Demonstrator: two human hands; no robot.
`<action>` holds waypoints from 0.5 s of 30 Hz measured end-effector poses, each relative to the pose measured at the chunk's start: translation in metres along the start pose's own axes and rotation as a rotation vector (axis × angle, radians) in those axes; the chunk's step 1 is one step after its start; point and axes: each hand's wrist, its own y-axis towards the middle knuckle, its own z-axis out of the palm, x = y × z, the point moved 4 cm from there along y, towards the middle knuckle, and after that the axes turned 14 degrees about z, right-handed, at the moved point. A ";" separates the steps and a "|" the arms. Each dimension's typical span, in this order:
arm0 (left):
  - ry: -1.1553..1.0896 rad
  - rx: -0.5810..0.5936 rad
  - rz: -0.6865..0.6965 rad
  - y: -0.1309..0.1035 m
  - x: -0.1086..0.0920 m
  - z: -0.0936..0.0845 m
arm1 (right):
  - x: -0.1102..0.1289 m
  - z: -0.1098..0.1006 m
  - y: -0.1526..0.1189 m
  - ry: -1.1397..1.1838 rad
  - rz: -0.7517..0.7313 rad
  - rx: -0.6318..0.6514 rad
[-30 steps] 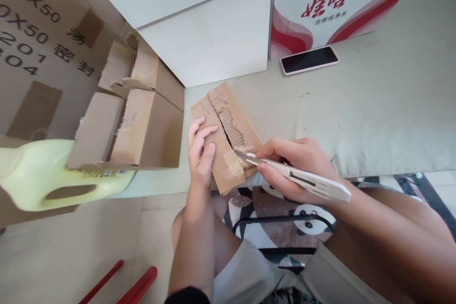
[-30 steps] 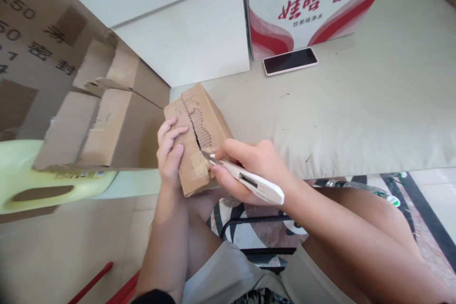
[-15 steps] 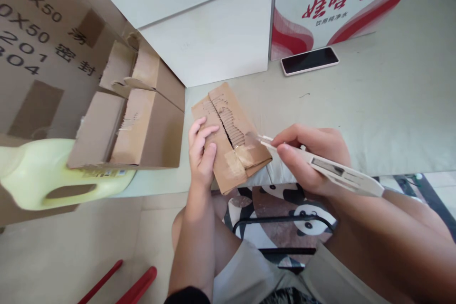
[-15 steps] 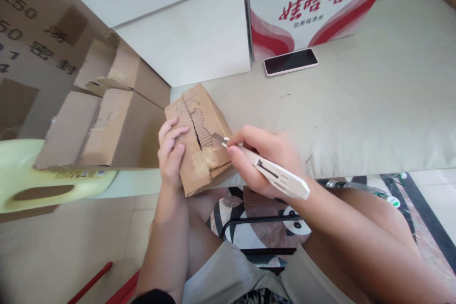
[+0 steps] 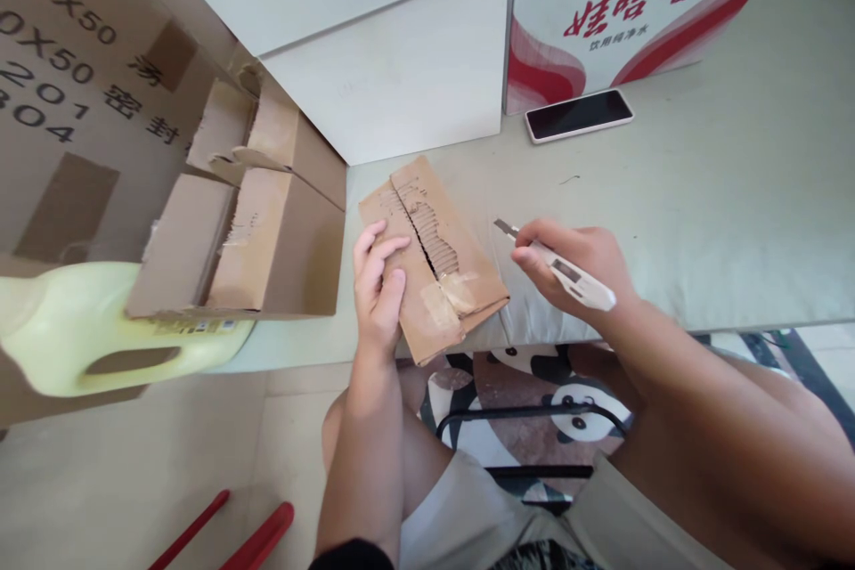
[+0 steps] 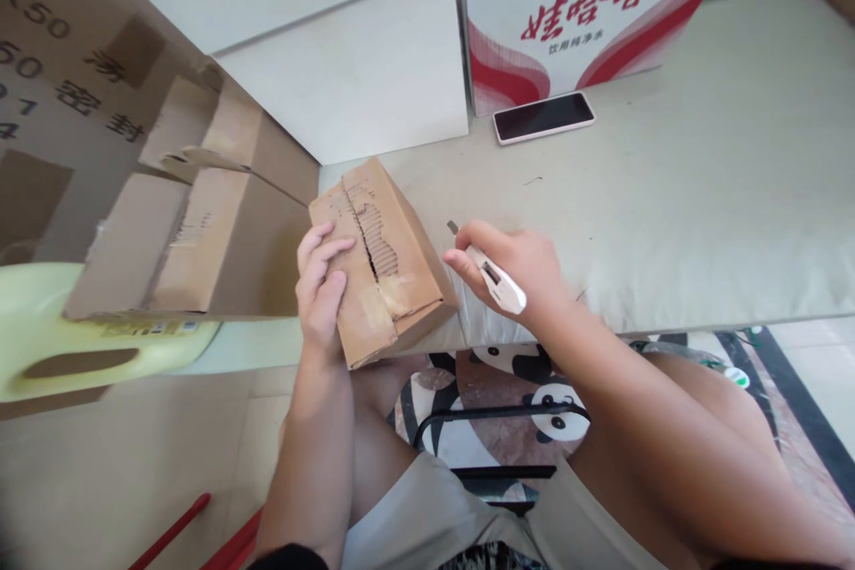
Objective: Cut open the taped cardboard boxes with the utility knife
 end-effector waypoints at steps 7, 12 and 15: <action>0.005 0.002 0.006 0.000 0.000 0.000 | -0.006 0.030 0.002 -0.374 0.009 0.321; -0.031 -0.008 0.023 -0.001 -0.002 0.000 | -0.011 0.036 0.002 -0.449 0.065 0.418; -0.008 0.007 0.004 -0.001 -0.002 0.000 | -0.014 0.034 0.004 -0.447 0.127 0.387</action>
